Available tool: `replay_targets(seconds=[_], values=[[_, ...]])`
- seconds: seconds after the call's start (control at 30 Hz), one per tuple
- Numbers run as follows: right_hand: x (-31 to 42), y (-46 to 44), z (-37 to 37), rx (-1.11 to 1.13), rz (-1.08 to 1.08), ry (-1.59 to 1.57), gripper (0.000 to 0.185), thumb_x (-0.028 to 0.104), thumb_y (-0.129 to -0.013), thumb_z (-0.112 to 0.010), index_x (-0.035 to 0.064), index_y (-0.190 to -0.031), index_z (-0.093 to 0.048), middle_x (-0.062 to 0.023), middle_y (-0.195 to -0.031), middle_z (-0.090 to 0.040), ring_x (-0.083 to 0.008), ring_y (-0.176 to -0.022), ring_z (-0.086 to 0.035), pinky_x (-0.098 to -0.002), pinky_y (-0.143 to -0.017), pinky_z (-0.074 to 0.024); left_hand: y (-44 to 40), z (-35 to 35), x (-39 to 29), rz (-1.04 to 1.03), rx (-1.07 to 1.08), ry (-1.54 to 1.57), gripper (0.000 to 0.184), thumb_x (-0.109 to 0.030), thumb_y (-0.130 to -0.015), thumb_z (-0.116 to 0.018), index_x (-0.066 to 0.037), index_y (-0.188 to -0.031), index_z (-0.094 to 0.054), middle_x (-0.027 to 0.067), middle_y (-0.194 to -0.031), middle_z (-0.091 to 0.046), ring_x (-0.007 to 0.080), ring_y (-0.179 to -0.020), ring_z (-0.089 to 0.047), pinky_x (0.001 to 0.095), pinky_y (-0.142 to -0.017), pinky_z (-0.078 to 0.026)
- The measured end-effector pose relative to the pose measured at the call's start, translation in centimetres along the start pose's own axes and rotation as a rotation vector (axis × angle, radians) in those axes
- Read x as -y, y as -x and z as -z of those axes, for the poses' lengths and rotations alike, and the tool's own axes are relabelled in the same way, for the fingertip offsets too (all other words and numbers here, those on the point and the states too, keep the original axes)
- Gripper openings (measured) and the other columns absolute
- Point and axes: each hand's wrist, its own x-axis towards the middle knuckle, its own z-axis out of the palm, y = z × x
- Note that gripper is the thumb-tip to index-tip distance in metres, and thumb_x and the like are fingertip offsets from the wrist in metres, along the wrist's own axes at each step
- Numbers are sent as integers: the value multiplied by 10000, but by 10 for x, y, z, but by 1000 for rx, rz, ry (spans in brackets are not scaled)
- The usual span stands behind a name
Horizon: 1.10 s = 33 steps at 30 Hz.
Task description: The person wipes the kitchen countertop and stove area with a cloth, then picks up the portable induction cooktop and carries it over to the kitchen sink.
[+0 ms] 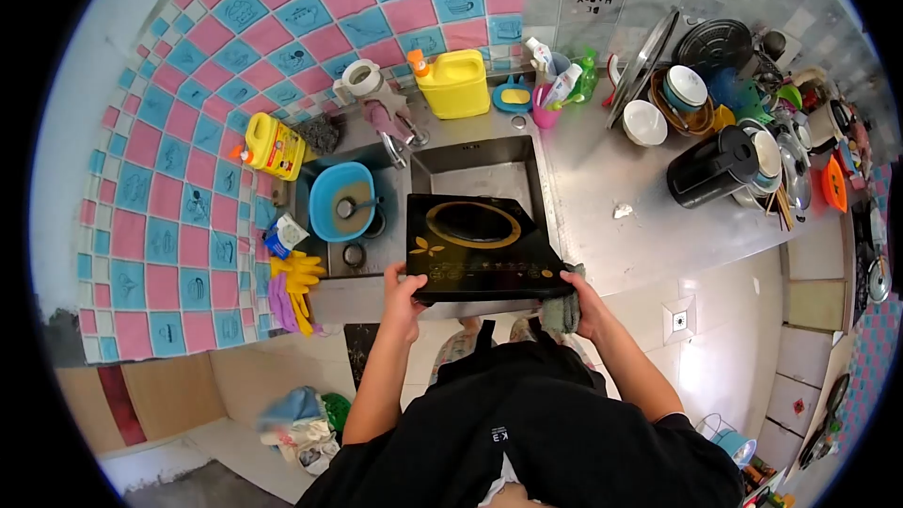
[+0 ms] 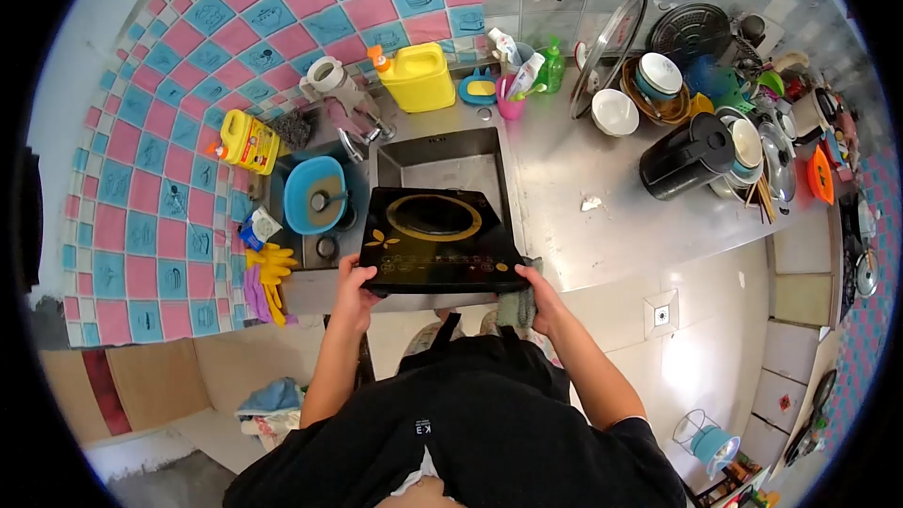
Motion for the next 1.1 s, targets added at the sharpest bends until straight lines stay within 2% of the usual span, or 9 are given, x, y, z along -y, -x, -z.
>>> replay_targets(seconds=[0.2, 0.4, 0.47, 0.6, 0.73, 0.77, 0.9, 0.97, 1.1], values=[[17, 17, -12, 17, 91, -156, 485, 498, -855, -576, 90, -1116, -582, -81, -1005, -641, -221, -889, -602, -373, -782, -500, 38, -27, 8, -65, -55, 106, 523, -145, -758, -579, -86, -1227, -355, 105, -1044, -549, 193, -857, -588, 342, -689, -496], [-4, 35, -29, 180, 54, -314, 471, 446, -893, -562, 74, -1181, -553, -79, -1138, -607, -267, -1023, -571, -428, -925, -449, 65, -47, 38, -112, -145, 137, 575, -147, -759, -572, -61, -1274, -331, 124, -1073, -544, 201, -865, -594, 341, -700, -495], [-20, 35, -28, 147, 74, -310, 474, 432, -891, -572, 70, -1195, -544, -87, -1170, -596, -275, -1053, -563, -426, -953, -437, 75, -49, 46, -130, -208, 135, 530, -156, -752, -571, -70, -1247, -399, 100, -1009, -583, 204, -821, -608, 331, -651, -512], [-37, 37, -33, 130, 147, -262, 484, 410, -874, -607, 73, -1213, -533, -83, -1207, -580, -267, -1105, -544, -419, -996, -412, 90, -39, 65, -129, -89, 149, 545, -143, -759, -569, -85, -1271, -391, 72, -1007, -586, 166, -805, -598, 286, -639, -487], [-66, 52, -64, 91, 67, -275, 471, 380, -865, -631, 86, -1219, -530, -80, -1216, -573, -260, -1111, -538, -428, -992, -409, 98, -23, 88, -183, -41, 253, 512, -128, -778, -553, -98, -1265, -396, 47, -1015, -582, 148, -803, -594, 283, -647, -487], [-82, 45, -66, 183, 87, -283, 443, 369, -864, -635, 93, -1197, -541, -77, -1185, -585, -260, -1082, -549, -430, -971, -420, 109, -20, 81, -165, 12, 302, 643, -66, -761, -569, -12, -1334, -283, 114, -1137, -508, 198, -992, -545, 307, -827, -464], [-114, 43, -84, 87, 96, -224, 324, 236, -846, -644, 74, -1116, -567, -64, -1073, -625, -242, -952, -598, -381, -868, -480, 111, -4, 106, -262, 30, 341, 659, -57, -770, -566, 6, -1348, -255, 127, -1257, -434, 209, -1126, -456, 310, -972, -368], [-118, 47, -86, 93, 174, -230, 313, 150, -810, -608, 46, -1100, -559, -88, -1041, -623, -257, -936, -595, -381, -864, -478, 120, 3, 112, -269, 38, 349, 673, -66, -776, -576, 6, -1357, -243, 129, -1263, -427, 209, -1131, -451, 308, -975, -365], [-116, 75, -87, 87, 253, -105, 379, 119, -757, -593, -25, -1102, -533, -142, -1088, -604, -292, -996, -577, -410, -940, -451, 154, 25, 117, -229, 115, 308, 728, -151, -836, -620, -30, -1395, -169, 131, -1219, -470, 203, -1072, -506, 334, -917, -417]])
